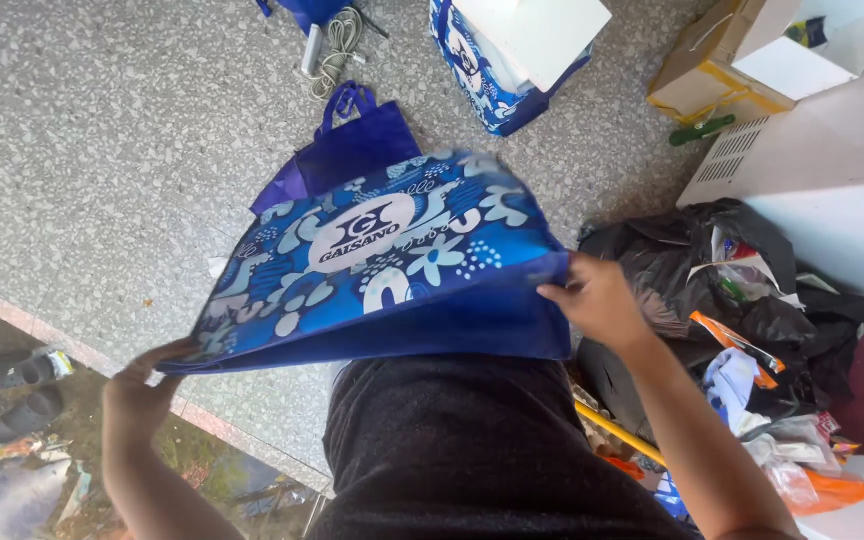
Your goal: Fold reusable shopping bags and place them on a shelf.
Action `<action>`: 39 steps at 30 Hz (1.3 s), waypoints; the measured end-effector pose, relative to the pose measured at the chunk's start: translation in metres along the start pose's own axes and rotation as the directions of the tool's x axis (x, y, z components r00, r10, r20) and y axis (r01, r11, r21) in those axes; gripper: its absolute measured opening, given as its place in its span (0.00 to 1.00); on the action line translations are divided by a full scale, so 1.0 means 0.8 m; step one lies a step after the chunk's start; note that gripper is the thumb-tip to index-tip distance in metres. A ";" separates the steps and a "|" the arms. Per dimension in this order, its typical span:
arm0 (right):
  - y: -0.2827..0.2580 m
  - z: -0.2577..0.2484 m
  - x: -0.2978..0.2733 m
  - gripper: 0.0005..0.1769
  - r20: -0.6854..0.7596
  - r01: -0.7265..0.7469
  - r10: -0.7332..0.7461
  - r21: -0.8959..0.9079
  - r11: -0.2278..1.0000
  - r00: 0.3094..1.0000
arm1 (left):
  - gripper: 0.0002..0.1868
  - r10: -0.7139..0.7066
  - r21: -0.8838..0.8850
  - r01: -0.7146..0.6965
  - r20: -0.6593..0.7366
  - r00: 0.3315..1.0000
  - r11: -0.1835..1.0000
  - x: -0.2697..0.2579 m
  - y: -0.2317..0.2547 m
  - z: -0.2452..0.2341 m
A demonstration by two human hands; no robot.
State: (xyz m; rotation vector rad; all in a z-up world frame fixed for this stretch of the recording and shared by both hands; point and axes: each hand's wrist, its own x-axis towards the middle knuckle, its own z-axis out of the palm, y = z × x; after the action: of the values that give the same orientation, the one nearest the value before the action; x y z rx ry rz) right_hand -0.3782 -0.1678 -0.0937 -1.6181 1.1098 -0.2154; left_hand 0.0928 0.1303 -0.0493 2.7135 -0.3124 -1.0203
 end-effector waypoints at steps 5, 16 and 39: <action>0.043 0.011 -0.008 0.11 -0.003 -0.046 0.046 -0.159 0.986 0.999 | 0.20 0.062 0.250 -0.119 0.224 0.973 0.961 0.090 -0.121 0.067; 0.048 0.019 -0.011 0.08 0.204 0.449 -0.400 -0.365 0.816 0.893 | 0.45 -0.122 0.510 -0.385 0.708 0.695 0.769 0.031 0.117 0.086; 0.017 -0.017 0.002 0.15 -0.196 0.457 -0.495 -0.210 0.864 0.847 | 0.03 0.934 -0.615 -0.718 0.090 0.346 0.326 -0.061 0.244 0.165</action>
State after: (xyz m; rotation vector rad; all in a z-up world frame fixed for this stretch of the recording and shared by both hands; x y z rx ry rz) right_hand -0.3931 -0.1773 -0.1009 -2.0372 0.8969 -0.6882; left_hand -0.0545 -0.0600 -0.0607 1.3796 -1.2504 -1.0859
